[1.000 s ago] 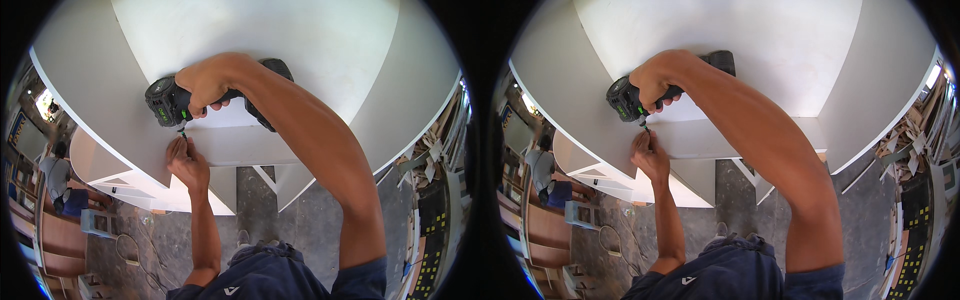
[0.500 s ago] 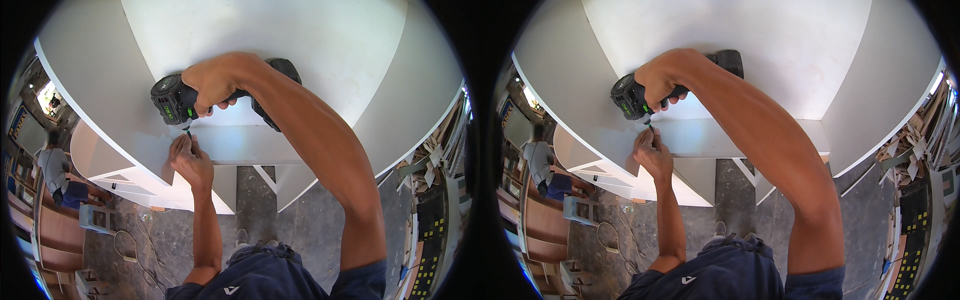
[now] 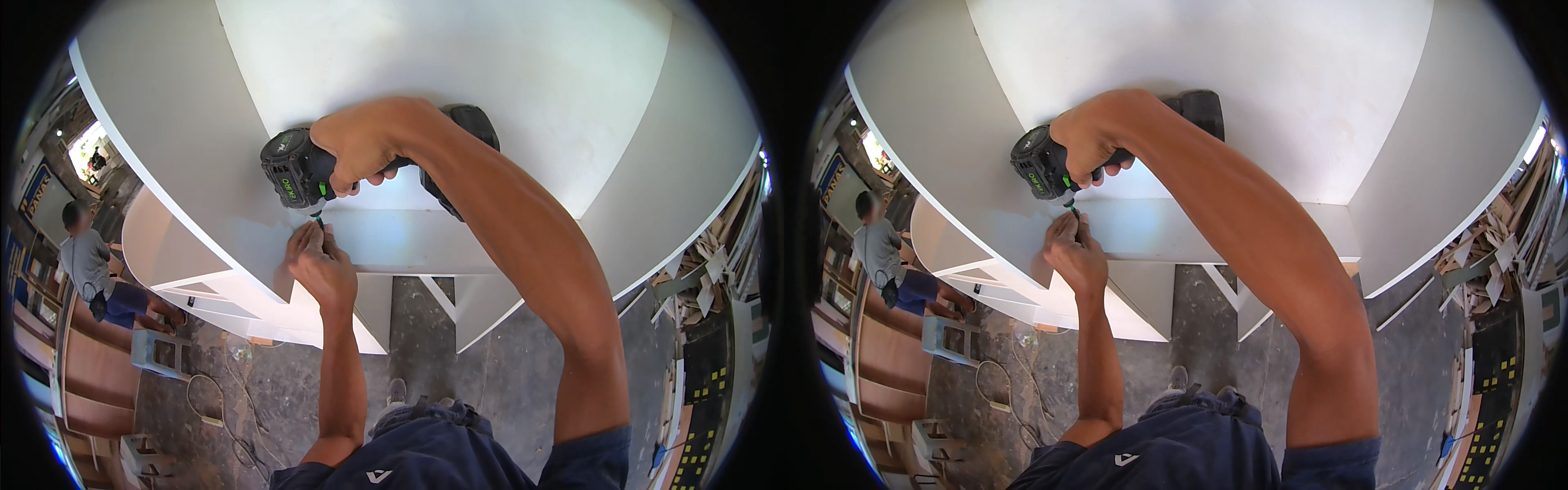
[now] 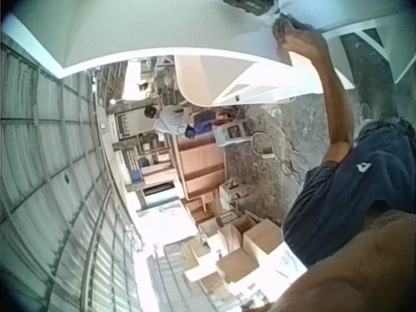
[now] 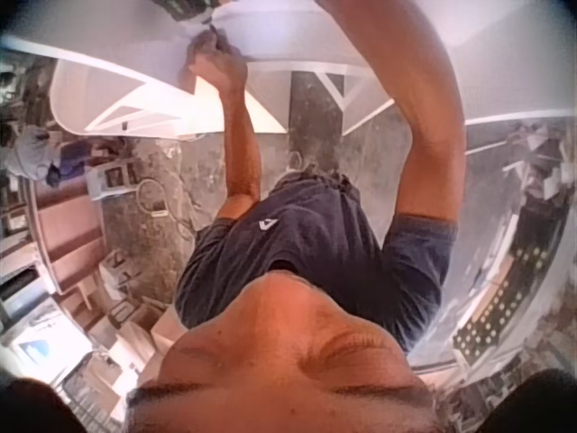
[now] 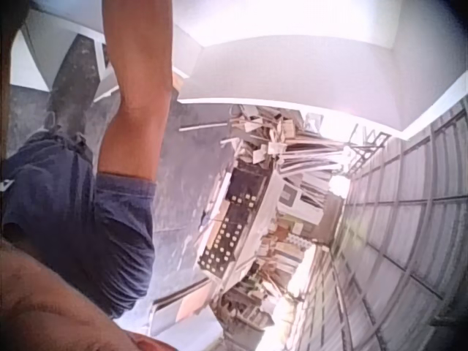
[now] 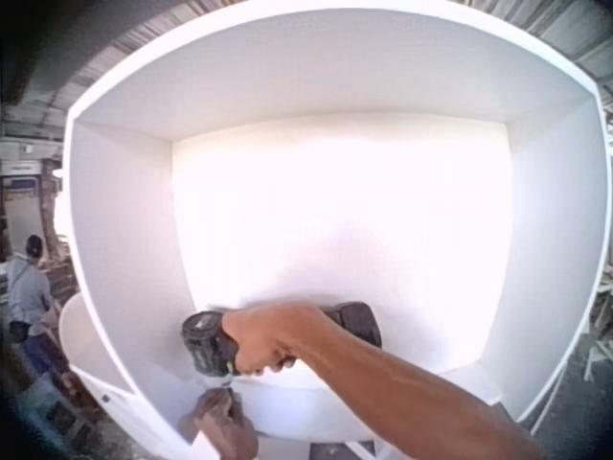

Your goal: The person assembles a white wooden cabinet by attaching a shelf to the main frame using a power drill and screws, then walks to a tool area to clean a paintbrush with a white cloth.

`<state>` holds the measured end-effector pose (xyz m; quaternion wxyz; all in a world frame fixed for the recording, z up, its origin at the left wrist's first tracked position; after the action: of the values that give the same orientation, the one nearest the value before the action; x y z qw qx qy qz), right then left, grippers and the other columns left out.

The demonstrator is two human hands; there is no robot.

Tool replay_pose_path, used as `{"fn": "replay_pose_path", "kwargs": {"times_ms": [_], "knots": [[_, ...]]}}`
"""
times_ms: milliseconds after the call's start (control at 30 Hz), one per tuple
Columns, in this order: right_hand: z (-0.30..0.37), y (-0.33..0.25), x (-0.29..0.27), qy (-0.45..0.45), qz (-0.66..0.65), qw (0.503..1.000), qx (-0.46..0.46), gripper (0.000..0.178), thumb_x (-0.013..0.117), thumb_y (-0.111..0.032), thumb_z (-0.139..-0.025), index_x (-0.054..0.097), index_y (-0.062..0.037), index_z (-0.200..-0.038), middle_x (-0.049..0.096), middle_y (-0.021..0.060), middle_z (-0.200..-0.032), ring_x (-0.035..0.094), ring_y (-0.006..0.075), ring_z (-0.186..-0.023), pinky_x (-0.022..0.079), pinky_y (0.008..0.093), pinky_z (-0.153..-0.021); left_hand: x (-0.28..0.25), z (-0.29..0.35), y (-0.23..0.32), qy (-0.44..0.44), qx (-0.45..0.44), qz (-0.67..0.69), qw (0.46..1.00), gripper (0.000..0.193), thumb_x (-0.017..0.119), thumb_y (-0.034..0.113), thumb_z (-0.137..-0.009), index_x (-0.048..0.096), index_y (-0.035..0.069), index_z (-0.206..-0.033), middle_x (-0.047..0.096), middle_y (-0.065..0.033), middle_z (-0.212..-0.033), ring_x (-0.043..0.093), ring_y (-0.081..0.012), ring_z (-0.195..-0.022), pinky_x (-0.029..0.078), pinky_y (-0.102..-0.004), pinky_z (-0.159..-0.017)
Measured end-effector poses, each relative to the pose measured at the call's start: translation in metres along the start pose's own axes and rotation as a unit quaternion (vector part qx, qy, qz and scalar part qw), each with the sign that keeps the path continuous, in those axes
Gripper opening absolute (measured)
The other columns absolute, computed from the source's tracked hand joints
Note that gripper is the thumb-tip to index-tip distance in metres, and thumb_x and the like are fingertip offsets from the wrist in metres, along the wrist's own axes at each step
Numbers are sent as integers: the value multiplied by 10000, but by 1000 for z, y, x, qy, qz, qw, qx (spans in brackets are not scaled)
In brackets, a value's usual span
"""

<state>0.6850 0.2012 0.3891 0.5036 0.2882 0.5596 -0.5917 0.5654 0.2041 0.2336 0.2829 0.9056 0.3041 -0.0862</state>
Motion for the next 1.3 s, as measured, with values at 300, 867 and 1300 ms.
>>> {"fn": "replay_pose_path", "kwargs": {"times_ms": [300,867,1300], "knots": [[-5,-3,8,0,-7,1000,2,173,698,-145,-690,640,1,-763,601,112,-617,547,179,-479,433,322,-433,-1,5,-11,14,-17,12,1000,126,665,-39,-792,690,-113,-891,683,-245,-916,656,-380,-891,522,-418,-794],[120,-6,5,308,-13,944,-117,550,764,-118,-761,487,13,-1218,622,184,-866,566,344,-758,450,406,-706,-161,5,-29,154,73,304,937,423,421,273,-968,636,-56,-811,660,-127,-770,605,-245,-665,489,-339,-657],[207,3,43,276,-65,956,-74,653,787,-46,-710,443,62,-1254,642,172,-798,653,345,-710,476,391,-638,-66,-128,-153,-350,55,-44,934,339,607,119,-822,617,-29,-1128,630,-249,-1124,577,-427,-1064,467,-433,-947]]}}
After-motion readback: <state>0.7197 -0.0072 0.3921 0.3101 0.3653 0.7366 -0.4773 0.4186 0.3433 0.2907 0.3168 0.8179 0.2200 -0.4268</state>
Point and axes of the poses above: each hand's wrist, its own z-axis away from the middle knuckle, its own x-axis out of the palm, y = z × x, the point moved 6 cm from there along -z, towards the middle knuckle
